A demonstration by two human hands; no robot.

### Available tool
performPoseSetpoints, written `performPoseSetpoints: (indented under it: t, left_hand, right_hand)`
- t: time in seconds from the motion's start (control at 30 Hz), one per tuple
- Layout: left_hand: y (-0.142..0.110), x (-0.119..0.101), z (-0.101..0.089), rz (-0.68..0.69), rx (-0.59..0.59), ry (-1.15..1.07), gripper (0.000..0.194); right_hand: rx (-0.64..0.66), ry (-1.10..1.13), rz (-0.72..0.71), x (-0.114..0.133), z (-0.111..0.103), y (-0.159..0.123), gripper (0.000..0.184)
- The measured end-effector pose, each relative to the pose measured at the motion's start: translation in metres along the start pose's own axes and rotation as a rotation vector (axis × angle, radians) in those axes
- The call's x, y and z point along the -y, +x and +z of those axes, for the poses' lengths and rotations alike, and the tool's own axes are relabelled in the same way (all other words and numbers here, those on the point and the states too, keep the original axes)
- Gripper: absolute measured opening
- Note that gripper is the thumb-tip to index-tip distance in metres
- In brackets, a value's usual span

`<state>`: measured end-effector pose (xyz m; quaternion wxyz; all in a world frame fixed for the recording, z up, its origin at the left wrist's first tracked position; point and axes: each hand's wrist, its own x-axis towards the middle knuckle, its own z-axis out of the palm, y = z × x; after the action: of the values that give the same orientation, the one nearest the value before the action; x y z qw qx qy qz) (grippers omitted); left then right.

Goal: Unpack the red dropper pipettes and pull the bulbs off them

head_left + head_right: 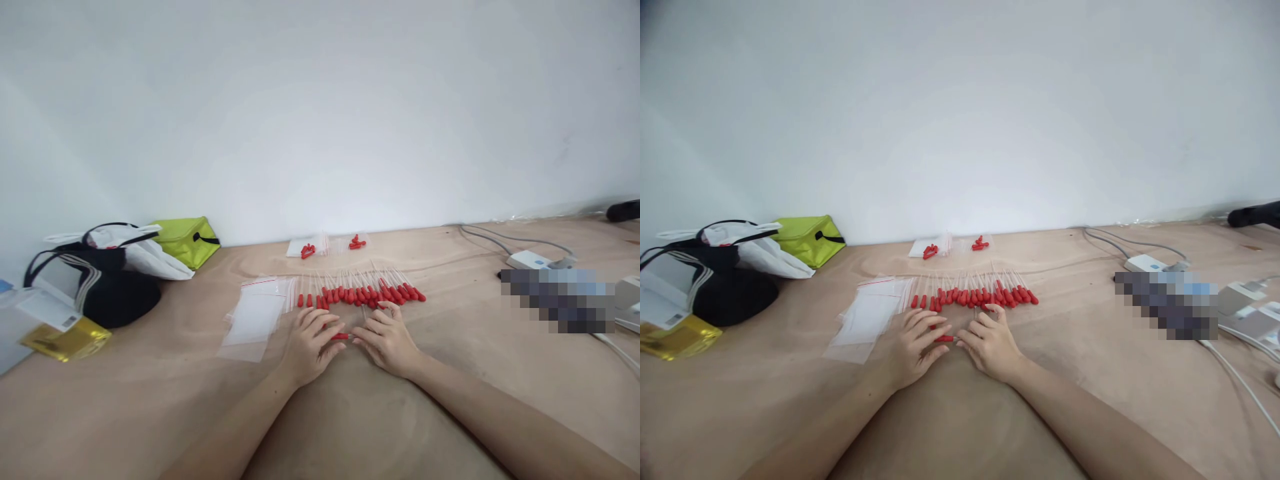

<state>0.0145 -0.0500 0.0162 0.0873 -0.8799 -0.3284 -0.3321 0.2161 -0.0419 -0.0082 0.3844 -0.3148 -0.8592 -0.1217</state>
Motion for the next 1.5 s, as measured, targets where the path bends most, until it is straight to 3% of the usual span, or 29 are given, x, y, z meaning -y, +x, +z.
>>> performPoseSetpoints:
  t: [0.17,1.13,1.33,1.5]
  left_hand:
    - [-0.002,0.001,0.006,0.046,-0.030,0.004,0.011]
    - [-0.006,-0.004,-0.002,0.002,0.007,0.013,0.018]
    - [-0.020,0.014,-0.008,-0.128,0.030,0.003,0.015]
    - [-0.027,0.023,-0.004,-0.344,-0.088,0.033,0.019]
  right_hand:
    - [0.018,0.015,-0.026,0.002,-0.002,0.001,0.015]
    - [-0.005,-0.029,-0.054,0.004,-0.009,-0.003,0.017]
    - [-0.034,0.010,0.106,-0.006,-0.015,-0.011,0.017]
    - [-0.075,0.008,0.249,-0.008,-0.014,-0.013,0.017]
